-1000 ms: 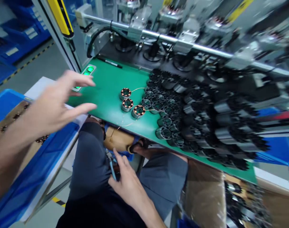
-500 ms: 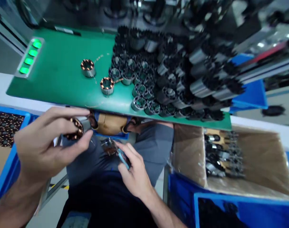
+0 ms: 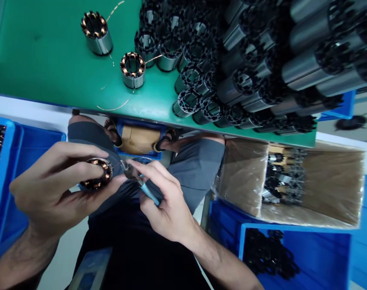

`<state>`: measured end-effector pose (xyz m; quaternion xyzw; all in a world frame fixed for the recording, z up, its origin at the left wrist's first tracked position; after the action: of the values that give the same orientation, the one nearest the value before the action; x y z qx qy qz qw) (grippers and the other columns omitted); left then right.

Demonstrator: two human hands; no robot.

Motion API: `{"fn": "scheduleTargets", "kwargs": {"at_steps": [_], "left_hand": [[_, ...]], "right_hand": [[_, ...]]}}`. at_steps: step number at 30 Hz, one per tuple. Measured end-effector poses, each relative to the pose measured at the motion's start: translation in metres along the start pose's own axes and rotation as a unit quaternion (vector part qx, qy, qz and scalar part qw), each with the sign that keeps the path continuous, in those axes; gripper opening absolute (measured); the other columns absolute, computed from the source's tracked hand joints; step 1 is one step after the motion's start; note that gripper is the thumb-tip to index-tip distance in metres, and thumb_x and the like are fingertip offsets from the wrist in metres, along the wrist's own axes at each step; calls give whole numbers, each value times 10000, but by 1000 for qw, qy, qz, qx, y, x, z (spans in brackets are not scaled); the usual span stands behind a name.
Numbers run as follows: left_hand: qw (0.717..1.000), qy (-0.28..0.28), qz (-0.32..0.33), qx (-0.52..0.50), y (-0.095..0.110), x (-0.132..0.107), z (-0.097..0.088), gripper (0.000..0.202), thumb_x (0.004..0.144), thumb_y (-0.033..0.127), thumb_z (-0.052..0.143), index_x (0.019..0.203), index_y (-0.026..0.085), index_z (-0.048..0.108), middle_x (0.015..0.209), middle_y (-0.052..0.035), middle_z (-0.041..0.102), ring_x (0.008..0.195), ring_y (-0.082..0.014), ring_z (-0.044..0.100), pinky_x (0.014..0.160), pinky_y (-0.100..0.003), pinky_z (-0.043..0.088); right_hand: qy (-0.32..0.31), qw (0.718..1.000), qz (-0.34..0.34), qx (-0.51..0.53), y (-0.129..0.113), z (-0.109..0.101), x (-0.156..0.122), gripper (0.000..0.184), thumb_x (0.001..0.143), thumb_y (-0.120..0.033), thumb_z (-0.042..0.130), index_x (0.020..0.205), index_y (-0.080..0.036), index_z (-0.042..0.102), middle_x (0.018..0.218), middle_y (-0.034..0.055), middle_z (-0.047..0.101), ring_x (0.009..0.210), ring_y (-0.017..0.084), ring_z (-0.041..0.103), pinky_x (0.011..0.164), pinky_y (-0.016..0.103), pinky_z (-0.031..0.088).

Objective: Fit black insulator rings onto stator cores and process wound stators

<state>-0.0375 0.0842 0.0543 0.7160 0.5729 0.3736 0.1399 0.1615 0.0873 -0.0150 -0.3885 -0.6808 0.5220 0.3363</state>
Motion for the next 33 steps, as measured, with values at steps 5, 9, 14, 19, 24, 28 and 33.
{"fn": "scheduleTargets", "kwargs": {"at_steps": [5, 9, 14, 19, 24, 28, 33], "left_hand": [[999, -2, -11, -30, -2, 0, 5, 200, 950, 396, 1032, 912, 350, 841, 1150, 8, 909, 875, -205, 836, 612, -324, 595], [999, -11, -15, -51, -3, 0, 9, 230, 945, 367, 1037, 914, 322, 813, 1144, 1, 891, 880, -182, 824, 656, -295, 608], [970, -21, -111, -215, -24, -1, 18, 284, 925, 336, 1065, 911, 267, 790, 1097, -29, 854, 967, -202, 825, 818, -309, 665], [830, -30, -307, -465, -53, -15, 52, 276, 980, 507, 1038, 957, 267, 903, 1137, -67, 900, 966, -226, 862, 726, -296, 697], [776, -22, -359, -519, -53, -21, 69, 349, 900, 573, 1094, 959, 264, 944, 1006, -44, 901, 928, -219, 862, 842, -314, 742], [772, -10, -360, -525, -48, -22, 70, 320, 931, 529, 1080, 973, 250, 929, 970, -30, 881, 882, -185, 837, 814, -275, 722], [789, -10, -363, -495, -45, -21, 70, 434, 897, 594, 1084, 896, 221, 864, 927, -40, 851, 837, -192, 819, 762, -285, 716]], "right_hand": [[20, 1000, -5, -7, -1, -3, 3, 843, 904, -6, 641, 1644, -381, 789, 1140, 13, 870, 841, 181, 698, 772, 317, 628], [30, 999, -15, 29, 0, -3, 5, 820, 898, 46, 641, 1557, -391, 859, 1319, -3, 940, 839, 148, 809, 809, 280, 668], [67, 996, 40, -40, 11, -13, 8, 615, 962, -41, 658, 1482, -282, 882, 1182, 41, 916, 895, 191, 826, 847, 328, 693], [77, 990, -18, -115, 0, -14, 11, 763, 913, -135, 766, 1654, -317, 785, 1025, 24, 710, 880, 211, 674, 798, 374, 665], [100, 975, -77, -181, -12, -7, 7, 779, 939, -169, 826, 1680, -404, 773, 1073, 38, 685, 925, 225, 669, 790, 384, 673], [107, 972, -84, -189, -16, -7, 6, 808, 947, -147, 848, 1701, -423, 760, 1100, 40, 681, 938, 217, 663, 792, 364, 671], [99, 975, -72, -186, -15, -8, 6, 787, 1029, -135, 828, 1740, -454, 720, 1080, 29, 671, 926, 206, 675, 808, 355, 687]]}}
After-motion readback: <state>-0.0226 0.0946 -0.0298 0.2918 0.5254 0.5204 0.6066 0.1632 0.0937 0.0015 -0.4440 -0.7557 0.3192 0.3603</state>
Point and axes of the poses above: each hand's wrist, its own x-axis towards the middle knuckle, its own z-axis out of the palm, y = z × x, the point moved 9 cm from there along x, towards the middle knuckle
